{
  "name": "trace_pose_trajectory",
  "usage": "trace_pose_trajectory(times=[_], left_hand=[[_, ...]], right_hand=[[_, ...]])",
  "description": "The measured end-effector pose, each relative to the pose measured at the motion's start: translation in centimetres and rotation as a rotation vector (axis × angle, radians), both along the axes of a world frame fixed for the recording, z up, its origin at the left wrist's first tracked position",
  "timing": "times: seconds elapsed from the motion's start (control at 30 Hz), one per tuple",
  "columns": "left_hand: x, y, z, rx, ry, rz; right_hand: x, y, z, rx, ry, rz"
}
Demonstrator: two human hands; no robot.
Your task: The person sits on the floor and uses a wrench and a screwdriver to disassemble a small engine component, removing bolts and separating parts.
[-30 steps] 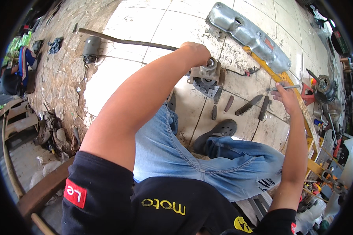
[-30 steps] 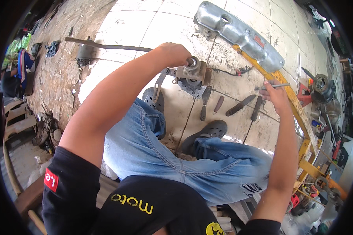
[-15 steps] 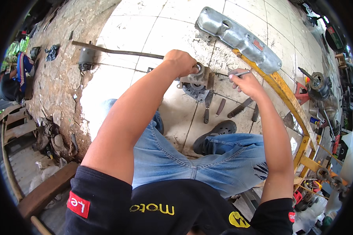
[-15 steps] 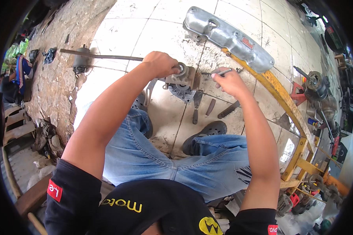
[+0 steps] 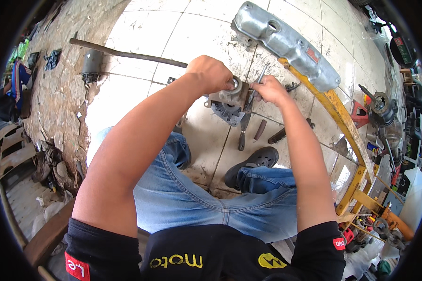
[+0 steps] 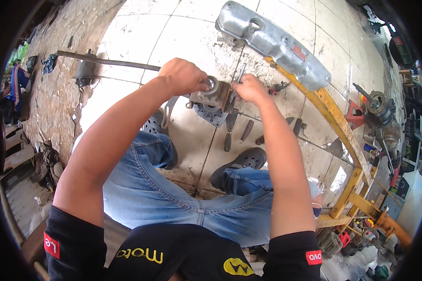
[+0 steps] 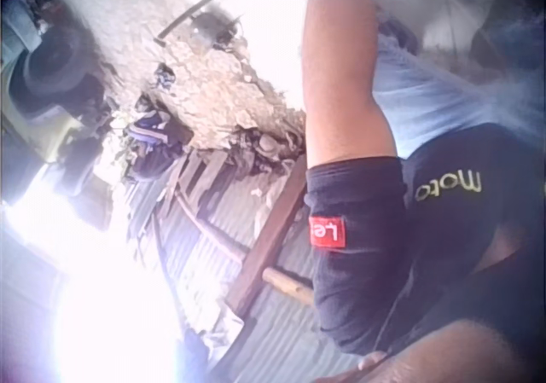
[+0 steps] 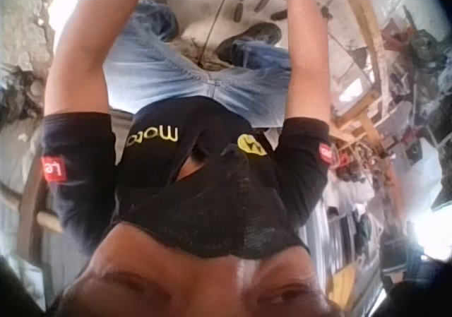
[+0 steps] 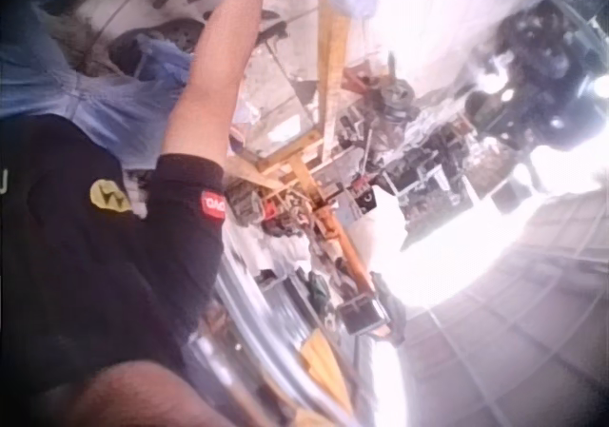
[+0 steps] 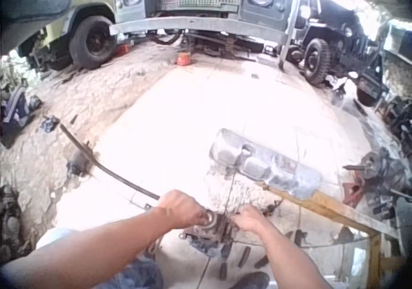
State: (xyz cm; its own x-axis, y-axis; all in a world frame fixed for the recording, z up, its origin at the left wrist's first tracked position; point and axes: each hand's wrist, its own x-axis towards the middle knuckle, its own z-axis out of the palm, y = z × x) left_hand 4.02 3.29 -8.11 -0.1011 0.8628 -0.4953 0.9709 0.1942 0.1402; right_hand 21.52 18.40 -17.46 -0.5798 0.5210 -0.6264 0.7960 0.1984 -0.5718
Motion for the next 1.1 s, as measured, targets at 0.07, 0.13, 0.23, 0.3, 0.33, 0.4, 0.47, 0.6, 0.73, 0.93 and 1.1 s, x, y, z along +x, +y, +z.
trace_pose_trajectory(times=[0.07,0.13,0.23,0.3,0.33,0.4,0.47,0.6,0.73,0.93,1.1], left_hand=[[0.0,0.3,0.0,-0.003,-0.002,-0.023],[0.1,0.7,-0.3,0.014,-0.004,-0.045],[-0.3,0.2,-0.6,0.014,0.003,-0.033],[-0.3,0.0,-0.6,0.011,0.006,-0.033],[-0.3,-0.1,-0.6,0.008,0.011,-0.034],[-0.5,-0.4,-0.6,0.001,0.014,-0.024],[0.0,0.6,-0.1,0.016,0.000,-0.062],[-0.3,0.1,-0.5,0.019,0.001,-0.052],[-0.3,-0.1,-0.5,0.011,0.002,-0.055],[0.1,0.7,-0.5,0.014,0.042,-0.089],[-0.4,0.4,-1.3,0.064,0.022,-0.065]], right_hand=[[-0.1,0.9,-1.6,0.358,0.203,-0.213],[0.6,2.7,-1.8,0.576,0.332,-0.353],[1.3,2.6,1.2,0.248,0.300,-0.363],[1.6,1.9,2.8,0.067,0.107,-0.256],[1.4,1.1,3.3,-0.004,0.043,-0.200],[0.1,-1.6,4.8,-0.083,-0.034,-0.076],[1.7,-0.1,-1.0,0.183,0.028,-0.113],[0.8,-1.1,-1.1,0.411,0.364,-0.521],[2.9,-0.4,0.3,0.241,0.099,-0.351],[3.1,-1.5,-3.2,0.559,0.392,-0.288],[2.0,-3.1,0.3,0.447,0.224,-0.299]])
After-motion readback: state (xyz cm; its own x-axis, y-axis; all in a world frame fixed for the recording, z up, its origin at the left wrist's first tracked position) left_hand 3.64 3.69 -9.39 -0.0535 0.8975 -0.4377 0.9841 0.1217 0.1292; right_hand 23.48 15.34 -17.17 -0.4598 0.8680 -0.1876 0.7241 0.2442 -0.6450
